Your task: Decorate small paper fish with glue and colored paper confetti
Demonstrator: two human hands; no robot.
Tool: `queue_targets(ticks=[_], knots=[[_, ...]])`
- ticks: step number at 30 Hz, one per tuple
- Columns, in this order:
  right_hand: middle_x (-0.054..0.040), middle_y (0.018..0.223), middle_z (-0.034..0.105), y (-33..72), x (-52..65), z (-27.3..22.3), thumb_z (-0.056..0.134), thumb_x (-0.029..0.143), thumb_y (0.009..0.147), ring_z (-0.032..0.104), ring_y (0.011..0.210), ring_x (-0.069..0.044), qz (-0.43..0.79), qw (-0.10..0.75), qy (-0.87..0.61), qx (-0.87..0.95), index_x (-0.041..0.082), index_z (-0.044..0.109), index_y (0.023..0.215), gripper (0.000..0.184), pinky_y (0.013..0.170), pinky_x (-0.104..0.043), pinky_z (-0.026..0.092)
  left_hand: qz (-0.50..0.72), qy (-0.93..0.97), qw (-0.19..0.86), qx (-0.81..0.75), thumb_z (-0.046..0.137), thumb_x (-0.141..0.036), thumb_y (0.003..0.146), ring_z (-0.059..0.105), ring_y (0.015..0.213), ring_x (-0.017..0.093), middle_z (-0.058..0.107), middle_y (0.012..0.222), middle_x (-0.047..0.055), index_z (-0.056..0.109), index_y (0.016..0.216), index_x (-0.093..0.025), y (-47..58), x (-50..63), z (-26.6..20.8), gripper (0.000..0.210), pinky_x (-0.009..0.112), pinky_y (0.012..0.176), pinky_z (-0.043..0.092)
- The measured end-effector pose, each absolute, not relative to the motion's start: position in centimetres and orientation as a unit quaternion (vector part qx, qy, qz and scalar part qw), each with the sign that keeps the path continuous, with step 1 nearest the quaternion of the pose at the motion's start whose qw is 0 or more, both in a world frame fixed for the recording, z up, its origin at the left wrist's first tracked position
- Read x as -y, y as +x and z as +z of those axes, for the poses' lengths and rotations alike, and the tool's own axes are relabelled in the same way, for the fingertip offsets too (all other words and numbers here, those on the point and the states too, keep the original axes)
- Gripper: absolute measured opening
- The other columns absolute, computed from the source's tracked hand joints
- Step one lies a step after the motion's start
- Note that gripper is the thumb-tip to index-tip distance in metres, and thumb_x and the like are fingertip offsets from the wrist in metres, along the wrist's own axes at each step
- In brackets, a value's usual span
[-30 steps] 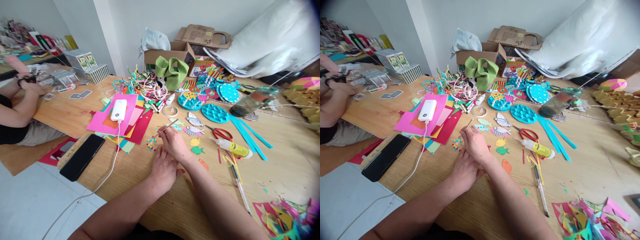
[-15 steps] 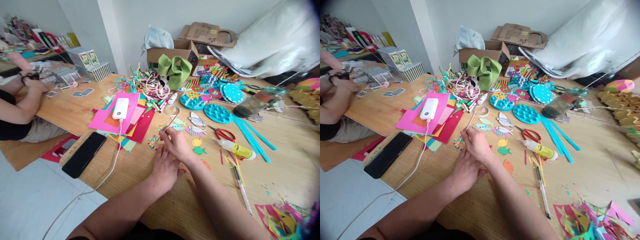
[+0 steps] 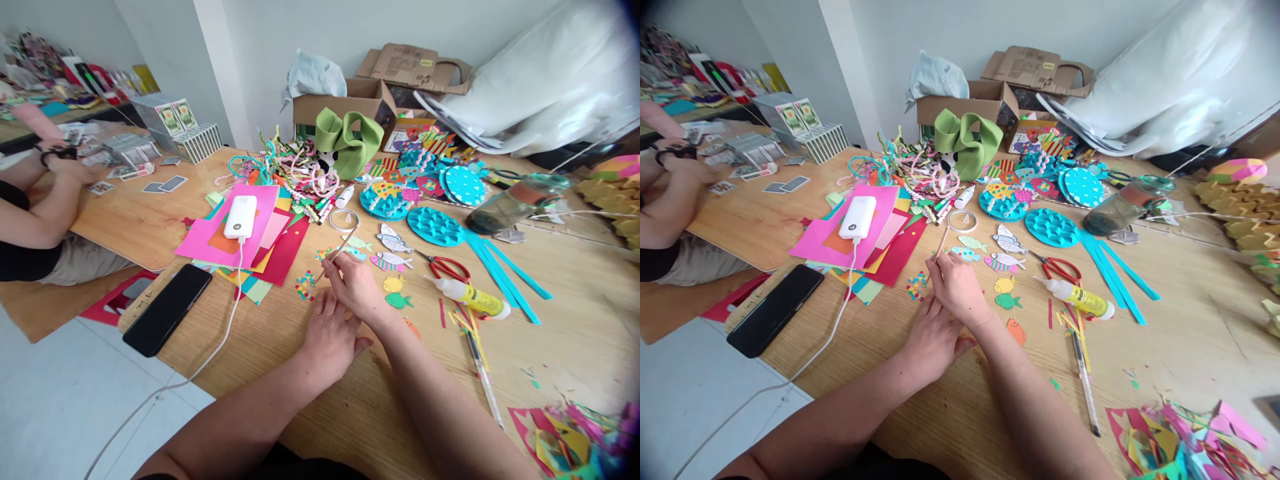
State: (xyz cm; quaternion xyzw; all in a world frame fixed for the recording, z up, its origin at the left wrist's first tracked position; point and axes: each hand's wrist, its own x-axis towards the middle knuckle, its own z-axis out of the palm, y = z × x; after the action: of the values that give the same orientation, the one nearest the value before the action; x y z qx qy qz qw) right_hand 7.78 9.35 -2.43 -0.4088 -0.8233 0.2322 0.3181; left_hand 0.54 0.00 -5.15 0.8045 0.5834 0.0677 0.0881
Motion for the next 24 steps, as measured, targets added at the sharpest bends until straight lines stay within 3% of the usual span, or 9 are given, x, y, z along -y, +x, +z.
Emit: queue_targets(ticks=[24], knots=[[-0.0053,0.073,0.061,7.4,-9.18,-2.9,0.043,0.026,0.097,0.059,0.073,-0.02,0.2,0.343,-0.393,0.83,0.023,0.047,0.075,0.023,0.07,-0.032,0.047,0.085,0.809,0.067,-0.578,0.06,-0.054,0.088,0.036,0.138,0.037,0.052,0.142,0.013,0.056,0.134,-0.018,0.51,0.0,-5.48,0.058,0.054,0.114,0.03]])
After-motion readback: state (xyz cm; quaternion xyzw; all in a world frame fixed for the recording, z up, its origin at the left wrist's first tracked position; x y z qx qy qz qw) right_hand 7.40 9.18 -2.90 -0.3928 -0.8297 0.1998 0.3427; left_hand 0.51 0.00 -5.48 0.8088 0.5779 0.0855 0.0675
